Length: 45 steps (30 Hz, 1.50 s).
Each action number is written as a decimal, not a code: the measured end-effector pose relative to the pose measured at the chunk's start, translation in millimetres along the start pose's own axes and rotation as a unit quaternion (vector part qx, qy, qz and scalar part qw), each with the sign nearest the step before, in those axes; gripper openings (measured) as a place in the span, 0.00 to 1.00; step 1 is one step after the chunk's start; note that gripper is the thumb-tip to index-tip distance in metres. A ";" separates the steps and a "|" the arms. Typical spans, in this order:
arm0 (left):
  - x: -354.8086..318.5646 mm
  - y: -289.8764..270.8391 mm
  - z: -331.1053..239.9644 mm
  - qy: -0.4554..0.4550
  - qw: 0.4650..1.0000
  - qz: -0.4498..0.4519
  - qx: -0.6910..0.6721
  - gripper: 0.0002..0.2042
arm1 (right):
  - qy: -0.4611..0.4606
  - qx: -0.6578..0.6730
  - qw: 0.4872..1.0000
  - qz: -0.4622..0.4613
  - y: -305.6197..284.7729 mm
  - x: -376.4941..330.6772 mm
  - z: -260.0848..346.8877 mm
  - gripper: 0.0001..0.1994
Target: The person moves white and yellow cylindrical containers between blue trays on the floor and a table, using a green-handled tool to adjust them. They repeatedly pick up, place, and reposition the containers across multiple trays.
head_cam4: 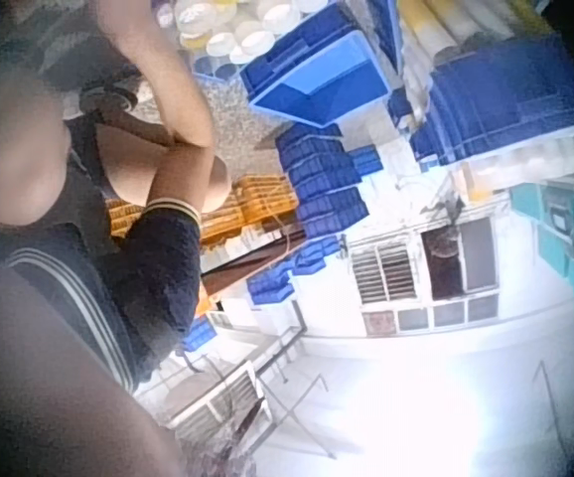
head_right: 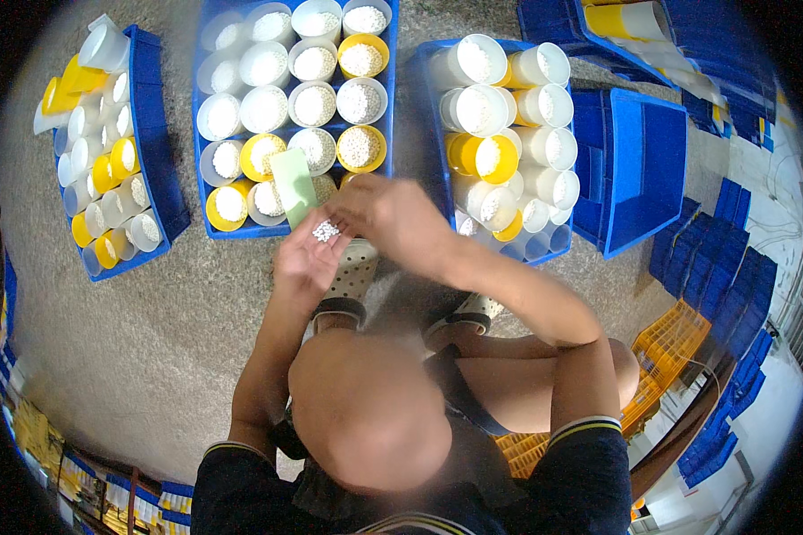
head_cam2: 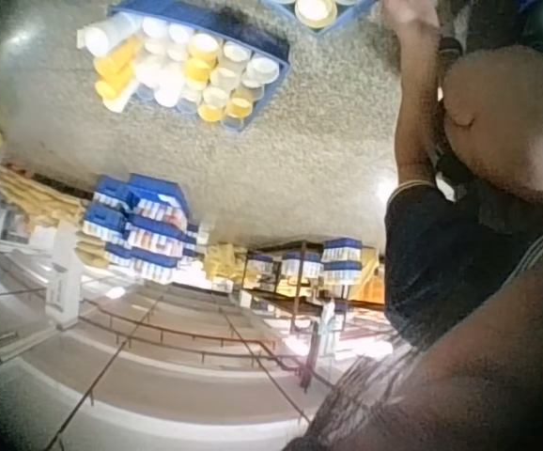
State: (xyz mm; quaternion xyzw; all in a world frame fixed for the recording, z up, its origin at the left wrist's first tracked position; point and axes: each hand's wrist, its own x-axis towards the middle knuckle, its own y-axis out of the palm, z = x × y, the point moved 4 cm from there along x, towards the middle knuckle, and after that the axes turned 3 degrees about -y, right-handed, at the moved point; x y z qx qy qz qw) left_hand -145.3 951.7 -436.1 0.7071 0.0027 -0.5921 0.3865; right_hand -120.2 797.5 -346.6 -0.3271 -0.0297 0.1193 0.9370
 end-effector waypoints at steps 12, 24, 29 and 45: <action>-5.2 -25.4 -4.1 0.009 0.998 0.023 -0.058 0.10 | -0.034 -0.083 0.995 0.040 6.8 -24.1 10.7 0.14; -4.7 -25.3 -13.8 0.014 0.999 0.040 -0.028 0.10 | -0.009 -0.334 0.940 0.063 64.0 -12.0 -46.4 0.07; -6.2 -23.1 -15.2 0.013 0.998 0.049 -0.023 0.11 | -0.002 -0.318 0.945 0.072 68.8 -10.4 -51.8 0.06; -2.6 3.7 -5.9 -0.010 1.000 -0.004 0.026 0.17 | -0.111 -0.142 0.984 -0.008 18.4 -8.8 32.2 0.13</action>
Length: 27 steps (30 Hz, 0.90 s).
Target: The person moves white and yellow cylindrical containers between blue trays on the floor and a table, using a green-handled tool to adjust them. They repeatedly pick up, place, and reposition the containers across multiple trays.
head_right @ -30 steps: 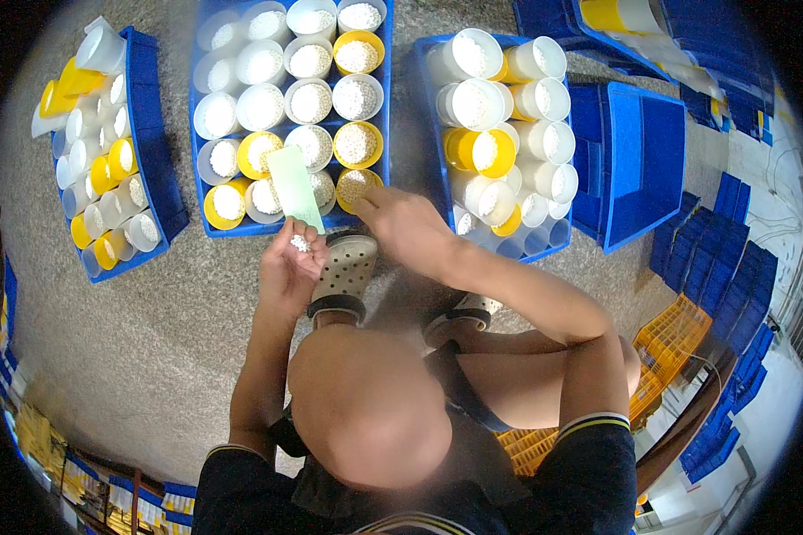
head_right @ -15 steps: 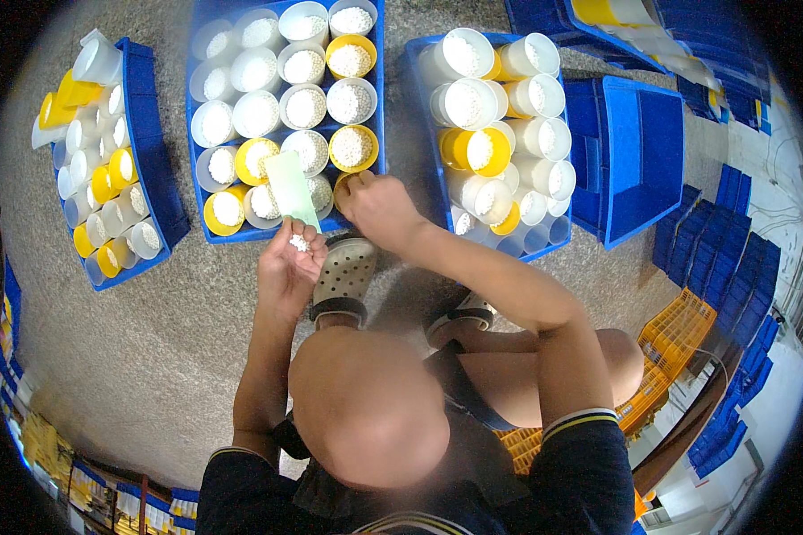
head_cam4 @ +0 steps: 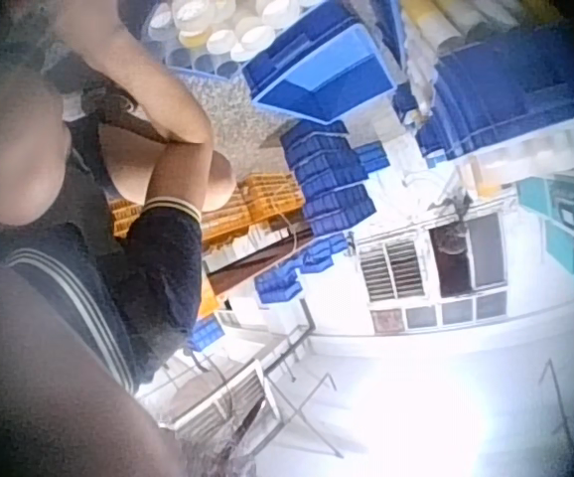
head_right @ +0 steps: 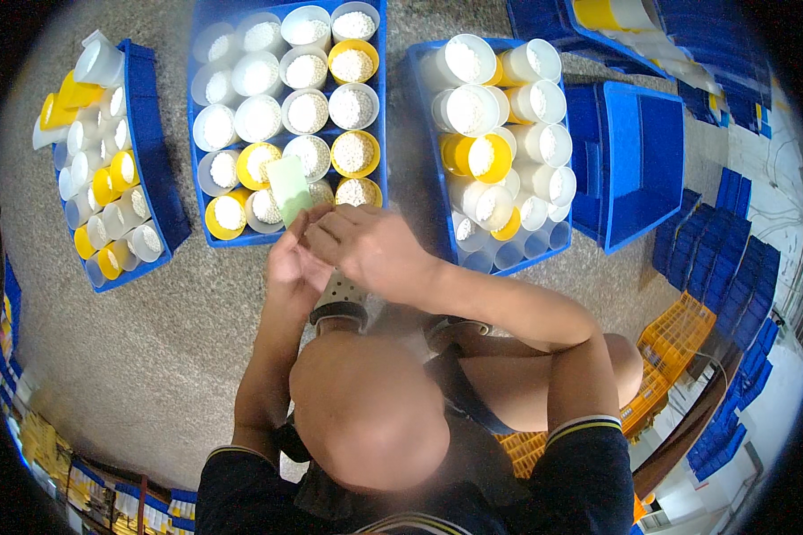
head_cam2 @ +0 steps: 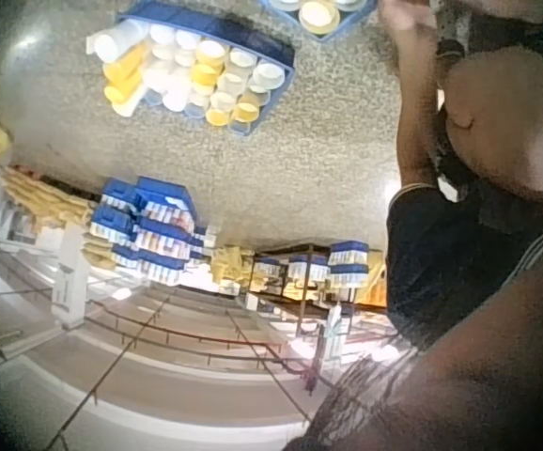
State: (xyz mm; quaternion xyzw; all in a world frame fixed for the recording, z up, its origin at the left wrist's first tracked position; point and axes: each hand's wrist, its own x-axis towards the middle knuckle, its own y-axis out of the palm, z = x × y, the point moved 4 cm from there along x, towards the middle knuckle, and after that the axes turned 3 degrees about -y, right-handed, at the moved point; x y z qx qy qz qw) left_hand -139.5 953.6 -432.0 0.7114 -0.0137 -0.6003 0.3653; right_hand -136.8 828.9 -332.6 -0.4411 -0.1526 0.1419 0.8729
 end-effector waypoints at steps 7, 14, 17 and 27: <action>1.3 6.5 -10.3 0.027 0.999 0.028 0.024 0.17 | -0.019 0.018 0.999 -0.037 -6.3 4.4 0.7 0.15; -3.0 18.9 -24.7 0.120 0.986 0.109 -0.023 0.14 | 0.126 0.082 0.979 -0.137 -15.3 7.3 -24.4 0.13; -6.0 35.5 -30.6 0.161 0.975 0.153 -0.022 0.16 | 0.296 0.319 0.877 -0.205 1.8 8.8 -38.9 0.09; -22.2 88.1 -24.3 0.428 0.852 0.119 0.278 0.16 | 0.344 0.813 0.359 -0.303 41.8 25.9 -26.8 0.19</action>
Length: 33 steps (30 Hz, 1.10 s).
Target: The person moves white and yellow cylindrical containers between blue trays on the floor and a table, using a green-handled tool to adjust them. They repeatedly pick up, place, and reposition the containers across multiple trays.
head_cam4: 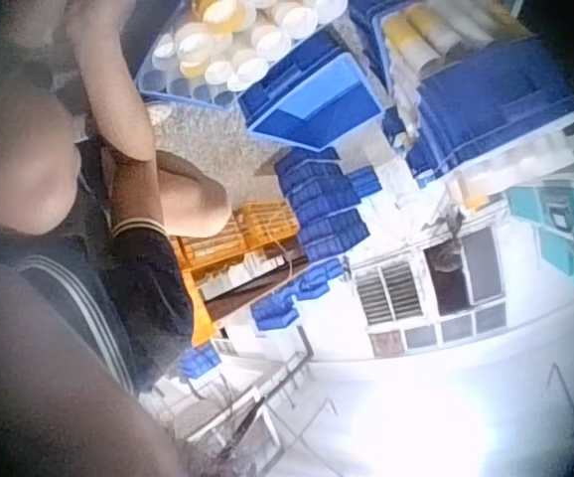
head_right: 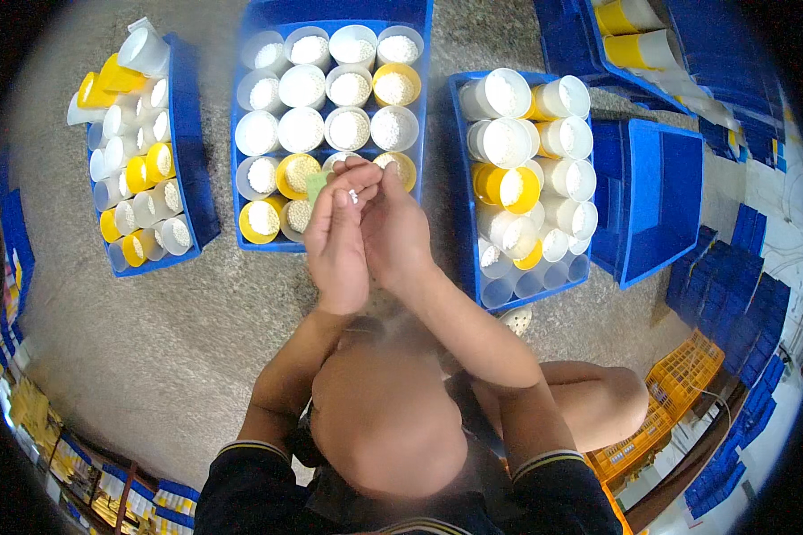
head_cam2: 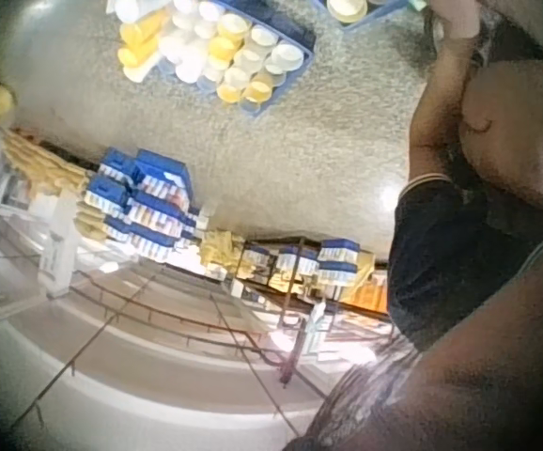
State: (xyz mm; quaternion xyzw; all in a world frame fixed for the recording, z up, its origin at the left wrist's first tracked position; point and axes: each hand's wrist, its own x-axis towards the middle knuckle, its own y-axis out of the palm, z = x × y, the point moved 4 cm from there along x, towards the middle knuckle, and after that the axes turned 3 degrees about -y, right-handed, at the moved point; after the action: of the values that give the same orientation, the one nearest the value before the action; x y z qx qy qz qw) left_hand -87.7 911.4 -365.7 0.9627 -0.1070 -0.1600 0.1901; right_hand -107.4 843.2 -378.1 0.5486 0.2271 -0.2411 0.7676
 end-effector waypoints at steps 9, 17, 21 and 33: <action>-9.0 22.3 -22.9 0.244 0.893 0.103 0.364 0.15 | 0.031 0.116 0.982 0.149 -20.7 26.6 -16.2 0.19; -17.6 29.7 -18.0 0.281 0.861 0.127 0.405 0.18 | 0.099 0.202 0.962 0.158 -30.9 29.8 -12.0 0.19; -18.9 25.0 -21.6 0.327 0.854 0.130 0.383 0.18 | 0.051 0.109 0.984 0.132 -27.6 19.9 3.1 0.17; 134.8 -126.2 -51.3 0.339 0.658 0.068 0.669 0.14 | 0.096 -0.014 0.993 0.073 -43.4 10.4 53.6 0.10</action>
State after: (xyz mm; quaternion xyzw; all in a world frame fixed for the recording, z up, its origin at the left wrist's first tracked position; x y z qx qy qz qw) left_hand 73.3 1006.7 -407.3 0.8074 -0.1787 0.3055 -0.4720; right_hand -121.6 778.7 -400.5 0.5734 0.2629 -0.1274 0.7654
